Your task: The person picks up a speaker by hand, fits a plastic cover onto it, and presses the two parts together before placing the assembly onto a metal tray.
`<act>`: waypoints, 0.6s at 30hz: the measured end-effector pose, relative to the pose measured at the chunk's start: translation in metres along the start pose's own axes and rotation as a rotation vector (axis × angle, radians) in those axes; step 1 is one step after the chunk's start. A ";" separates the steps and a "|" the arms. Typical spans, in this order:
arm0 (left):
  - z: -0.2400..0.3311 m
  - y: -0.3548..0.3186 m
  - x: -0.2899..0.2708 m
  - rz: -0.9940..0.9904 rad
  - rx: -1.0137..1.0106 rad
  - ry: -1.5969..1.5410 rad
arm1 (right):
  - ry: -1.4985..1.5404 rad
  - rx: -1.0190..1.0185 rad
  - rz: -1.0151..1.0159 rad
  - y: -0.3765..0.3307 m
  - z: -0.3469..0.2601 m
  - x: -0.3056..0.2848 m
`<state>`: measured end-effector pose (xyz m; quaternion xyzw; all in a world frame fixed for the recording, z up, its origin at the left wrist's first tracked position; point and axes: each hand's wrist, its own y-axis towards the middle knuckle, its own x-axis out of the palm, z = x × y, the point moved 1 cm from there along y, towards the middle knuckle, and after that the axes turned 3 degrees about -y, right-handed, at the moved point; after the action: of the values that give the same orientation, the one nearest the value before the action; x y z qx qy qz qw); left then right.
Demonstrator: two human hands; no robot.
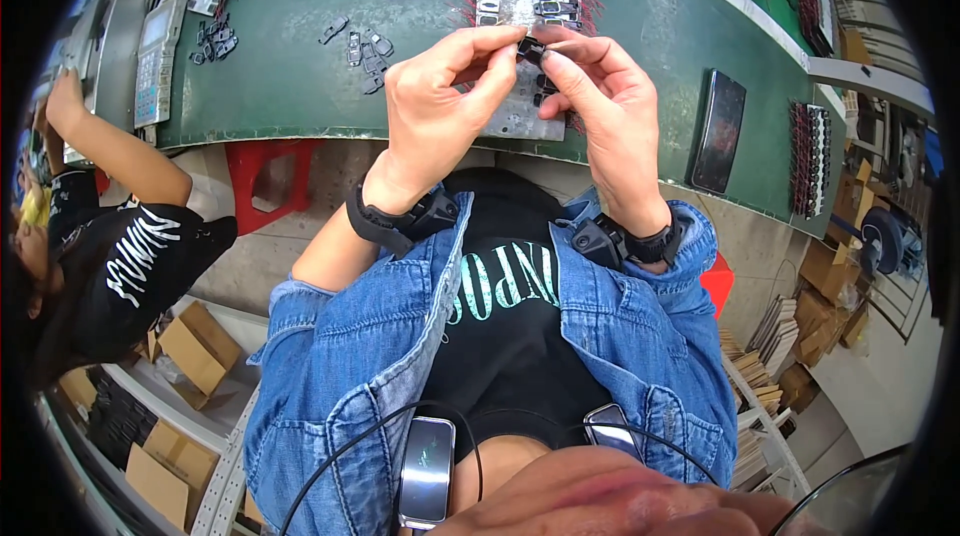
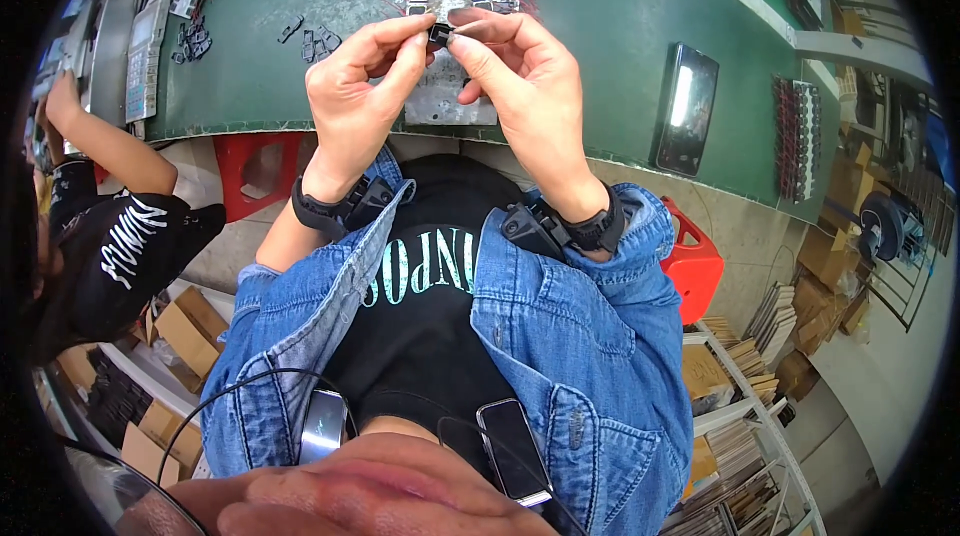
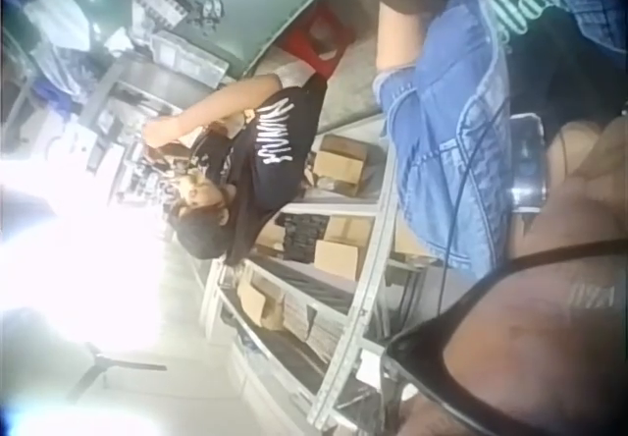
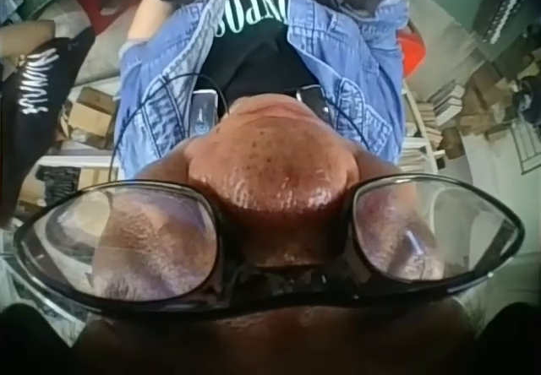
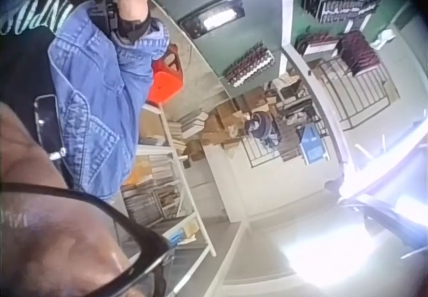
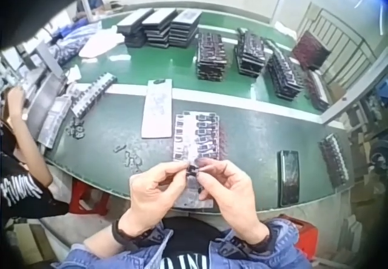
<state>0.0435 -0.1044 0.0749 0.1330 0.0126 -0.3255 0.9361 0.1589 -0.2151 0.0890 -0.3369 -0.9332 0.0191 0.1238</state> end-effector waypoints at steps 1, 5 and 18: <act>0.002 -0.002 0.002 -0.004 0.004 0.000 | 0.027 0.029 -0.002 0.000 0.001 -0.002; 0.010 -0.009 0.010 0.003 0.019 0.012 | 0.029 0.093 -0.046 -0.006 0.002 -0.012; 0.015 -0.015 0.016 0.028 0.079 0.089 | 0.087 0.019 -0.010 -0.020 -0.003 -0.011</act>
<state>0.0456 -0.1292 0.0838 0.1843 0.0398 -0.3064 0.9330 0.1552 -0.2374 0.0916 -0.3315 -0.9284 0.0127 0.1677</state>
